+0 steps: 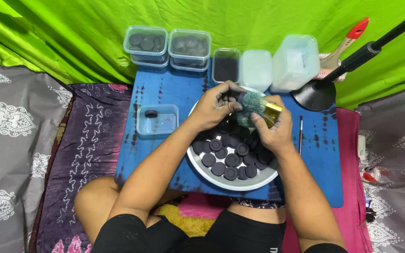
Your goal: Cleaning small black discs with a sponge and brush and placing them in a bowl
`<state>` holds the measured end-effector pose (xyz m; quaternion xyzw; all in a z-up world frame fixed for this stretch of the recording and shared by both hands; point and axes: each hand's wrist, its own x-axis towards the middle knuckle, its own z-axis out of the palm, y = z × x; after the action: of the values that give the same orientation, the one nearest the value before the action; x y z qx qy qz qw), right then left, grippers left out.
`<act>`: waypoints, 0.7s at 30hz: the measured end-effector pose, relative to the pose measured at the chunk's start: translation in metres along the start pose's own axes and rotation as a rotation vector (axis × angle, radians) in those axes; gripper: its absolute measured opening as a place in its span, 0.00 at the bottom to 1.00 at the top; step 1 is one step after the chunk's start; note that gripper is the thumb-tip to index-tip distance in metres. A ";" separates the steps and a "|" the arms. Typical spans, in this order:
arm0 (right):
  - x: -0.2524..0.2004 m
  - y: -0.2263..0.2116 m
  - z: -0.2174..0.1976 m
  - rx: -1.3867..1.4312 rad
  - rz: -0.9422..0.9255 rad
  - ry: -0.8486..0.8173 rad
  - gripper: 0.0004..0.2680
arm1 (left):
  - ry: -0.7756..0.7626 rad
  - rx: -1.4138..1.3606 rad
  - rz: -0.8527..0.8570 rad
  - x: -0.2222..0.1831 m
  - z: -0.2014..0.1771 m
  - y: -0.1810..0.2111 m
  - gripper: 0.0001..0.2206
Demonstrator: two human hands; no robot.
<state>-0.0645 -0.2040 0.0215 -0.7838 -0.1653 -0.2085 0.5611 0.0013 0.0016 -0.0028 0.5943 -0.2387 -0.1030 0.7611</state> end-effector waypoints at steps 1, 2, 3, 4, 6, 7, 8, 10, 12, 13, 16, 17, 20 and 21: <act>-0.001 0.001 0.000 0.001 0.001 -0.003 0.10 | 0.004 -0.001 -0.001 -0.001 0.001 0.002 0.21; -0.001 0.002 0.000 0.000 -0.001 0.016 0.10 | -0.007 0.000 0.002 -0.001 0.002 0.005 0.21; -0.001 0.004 -0.001 0.000 -0.002 0.036 0.10 | -0.018 0.000 0.005 -0.001 0.003 0.008 0.20; -0.002 0.004 -0.002 0.000 -0.002 0.036 0.10 | -0.018 0.000 0.005 -0.003 0.005 0.012 0.20; -0.003 0.005 -0.004 -0.013 -0.022 0.086 0.10 | -0.056 0.029 -0.018 -0.008 0.009 0.020 0.19; -0.004 0.003 -0.004 -0.013 -0.021 0.086 0.10 | -0.056 0.028 -0.019 -0.008 0.009 0.019 0.19; -0.002 0.001 -0.004 -0.009 -0.017 0.060 0.10 | -0.040 0.007 -0.016 -0.005 0.008 0.019 0.19; -0.001 0.000 -0.003 -0.006 -0.013 0.037 0.09 | -0.025 -0.015 -0.013 -0.002 0.005 0.012 0.20; -0.002 0.001 -0.001 0.007 -0.005 0.003 0.10 | -0.016 -0.026 -0.019 -0.002 0.002 -0.002 0.19; -0.002 0.004 -0.003 0.006 -0.001 0.007 0.10 | -0.020 -0.027 -0.023 -0.001 0.003 0.008 0.19; -0.004 0.009 -0.004 0.005 -0.025 0.086 0.10 | -0.109 0.017 -0.032 -0.003 0.006 0.024 0.19; -0.005 0.007 -0.003 0.007 -0.037 0.088 0.10 | -0.103 0.019 -0.032 -0.005 0.006 0.022 0.19; -0.001 0.002 -0.004 0.019 -0.073 0.087 0.10 | -0.109 0.030 -0.022 -0.005 0.005 0.028 0.18; 0.000 0.001 -0.004 0.032 -0.084 0.084 0.09 | -0.119 0.037 -0.026 -0.006 0.006 0.030 0.18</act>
<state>-0.0651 -0.2081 0.0218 -0.7578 -0.1778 -0.2618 0.5706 -0.0100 0.0076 0.0257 0.6040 -0.2778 -0.1434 0.7331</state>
